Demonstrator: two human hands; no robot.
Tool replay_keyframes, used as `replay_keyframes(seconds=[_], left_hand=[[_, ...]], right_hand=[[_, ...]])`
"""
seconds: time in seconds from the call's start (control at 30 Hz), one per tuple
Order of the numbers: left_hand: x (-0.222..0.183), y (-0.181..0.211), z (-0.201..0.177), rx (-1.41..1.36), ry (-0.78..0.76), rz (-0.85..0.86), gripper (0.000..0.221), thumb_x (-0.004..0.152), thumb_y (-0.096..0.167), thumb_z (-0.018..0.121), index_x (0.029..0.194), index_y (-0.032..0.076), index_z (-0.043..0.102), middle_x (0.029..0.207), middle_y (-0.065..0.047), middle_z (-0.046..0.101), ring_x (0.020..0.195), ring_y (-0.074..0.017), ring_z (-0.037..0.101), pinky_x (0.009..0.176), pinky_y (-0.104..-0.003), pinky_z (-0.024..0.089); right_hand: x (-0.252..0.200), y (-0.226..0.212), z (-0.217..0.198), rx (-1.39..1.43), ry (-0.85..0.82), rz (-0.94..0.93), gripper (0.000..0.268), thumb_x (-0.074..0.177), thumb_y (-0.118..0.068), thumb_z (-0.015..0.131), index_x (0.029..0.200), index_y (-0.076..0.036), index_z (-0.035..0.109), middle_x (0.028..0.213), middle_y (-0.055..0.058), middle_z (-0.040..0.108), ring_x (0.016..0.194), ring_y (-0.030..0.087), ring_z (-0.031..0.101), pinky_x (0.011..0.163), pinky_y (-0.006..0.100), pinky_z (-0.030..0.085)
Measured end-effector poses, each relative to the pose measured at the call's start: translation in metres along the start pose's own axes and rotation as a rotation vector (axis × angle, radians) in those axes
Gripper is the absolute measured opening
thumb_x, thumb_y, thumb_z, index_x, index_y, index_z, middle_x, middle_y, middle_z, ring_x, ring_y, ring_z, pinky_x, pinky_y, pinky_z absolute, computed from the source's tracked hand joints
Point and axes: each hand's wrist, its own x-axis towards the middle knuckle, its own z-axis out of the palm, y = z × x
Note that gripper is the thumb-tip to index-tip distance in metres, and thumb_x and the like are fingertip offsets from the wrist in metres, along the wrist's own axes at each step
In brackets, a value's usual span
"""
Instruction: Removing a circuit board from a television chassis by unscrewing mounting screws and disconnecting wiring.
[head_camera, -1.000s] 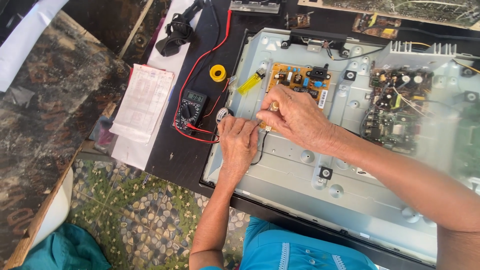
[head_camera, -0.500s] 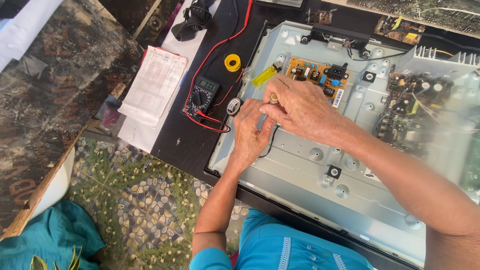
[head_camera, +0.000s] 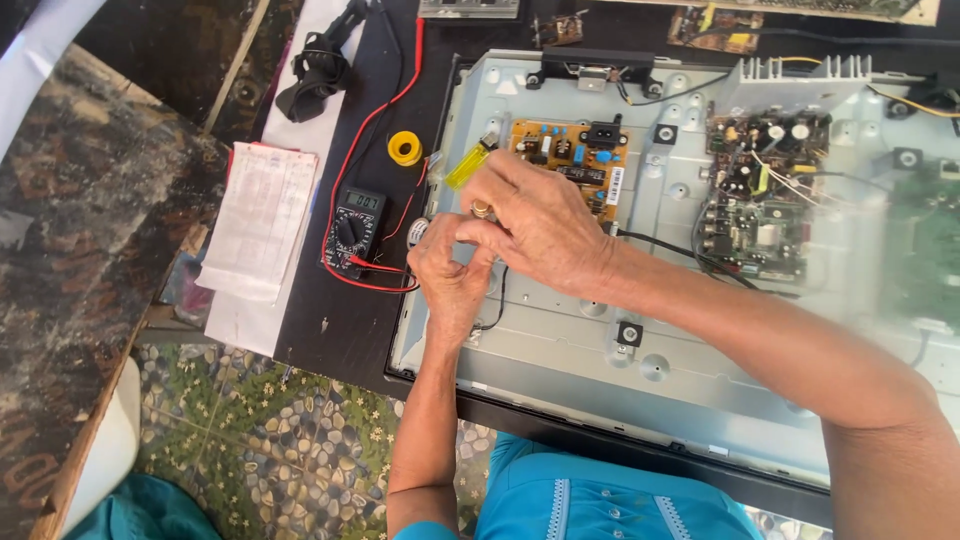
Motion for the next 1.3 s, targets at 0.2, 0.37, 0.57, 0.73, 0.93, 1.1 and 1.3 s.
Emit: replay_keyframes(seconds=[0.2,0.37,0.57,0.73,0.93,1.1,1.3], left_hand=[[0.009,0.031,-0.002,-0.098,-0.054,-0.002,0.007,0.100,0.012,0.067,0.103,0.006,0.065,0.084,-0.014,0.065,0.075,-0.0316,0.061,0.077,-0.046,0.053],[0.000,0.007,-0.006,-0.068,0.012,-0.028,0.015,0.094,0.012,0.075,0.106,0.003,0.073,0.078,-0.009,0.064,0.071,-0.0247,0.061,0.073,-0.039,0.054],[0.003,0.008,-0.001,-0.113,0.067,-0.109,0.024,0.086,0.013,0.086,0.094,0.003,0.065,0.071,-0.005,0.050,0.067,-0.0163,0.053,0.067,-0.031,0.054],[0.000,0.009,-0.006,-0.164,-0.028,-0.053,0.012,0.097,0.013,0.071,0.100,0.001,0.069,0.078,-0.009,0.059,0.071,-0.0219,0.055,0.072,-0.039,0.054],[0.004,0.011,-0.002,-0.110,-0.002,-0.035,0.013,0.089,0.009,0.080,0.091,0.004,0.068,0.076,-0.009,0.062,0.069,-0.0252,0.061,0.071,-0.038,0.055],[0.008,0.028,-0.005,-0.137,-0.113,-0.071,0.022,0.102,0.013,0.063,0.120,0.000,0.065,0.099,-0.016,0.068,0.101,-0.0413,0.070,0.082,-0.050,0.056],[0.001,0.006,-0.003,-0.096,-0.036,-0.025,0.010,0.094,0.012,0.075,0.096,0.004,0.070,0.083,-0.008,0.068,0.083,-0.0253,0.072,0.078,-0.039,0.057]], right_hand=[[0.007,-0.015,-0.010,0.080,-0.045,-0.028,0.009,0.096,-0.003,0.068,0.104,-0.006,0.066,0.090,0.008,0.053,0.086,0.026,0.063,0.076,0.037,0.058],[0.001,-0.011,-0.002,0.233,0.043,0.027,0.032,0.094,0.001,0.074,0.124,-0.007,0.064,0.090,0.011,0.055,0.084,0.025,0.060,0.071,0.040,0.058],[0.002,-0.014,-0.007,0.155,0.090,-0.011,0.022,0.096,-0.008,0.073,0.118,-0.010,0.070,0.090,0.007,0.054,0.079,0.019,0.058,0.066,0.034,0.057],[0.000,-0.024,-0.018,0.076,0.065,-0.020,0.022,0.096,-0.003,0.068,0.117,-0.009,0.066,0.091,0.007,0.049,0.081,0.027,0.059,0.067,0.041,0.056],[0.000,-0.007,-0.001,0.082,0.097,-0.075,0.019,0.098,-0.011,0.071,0.117,-0.010,0.071,0.089,0.003,0.044,0.081,0.023,0.054,0.071,0.038,0.056],[0.002,-0.018,-0.015,0.060,0.051,-0.125,0.039,0.093,0.004,0.068,0.130,-0.007,0.063,0.093,0.008,0.050,0.087,0.032,0.058,0.076,0.044,0.058],[0.000,-0.012,-0.013,0.166,0.064,-0.046,0.020,0.094,-0.012,0.076,0.112,-0.008,0.071,0.091,0.006,0.051,0.086,0.019,0.057,0.075,0.033,0.057]])
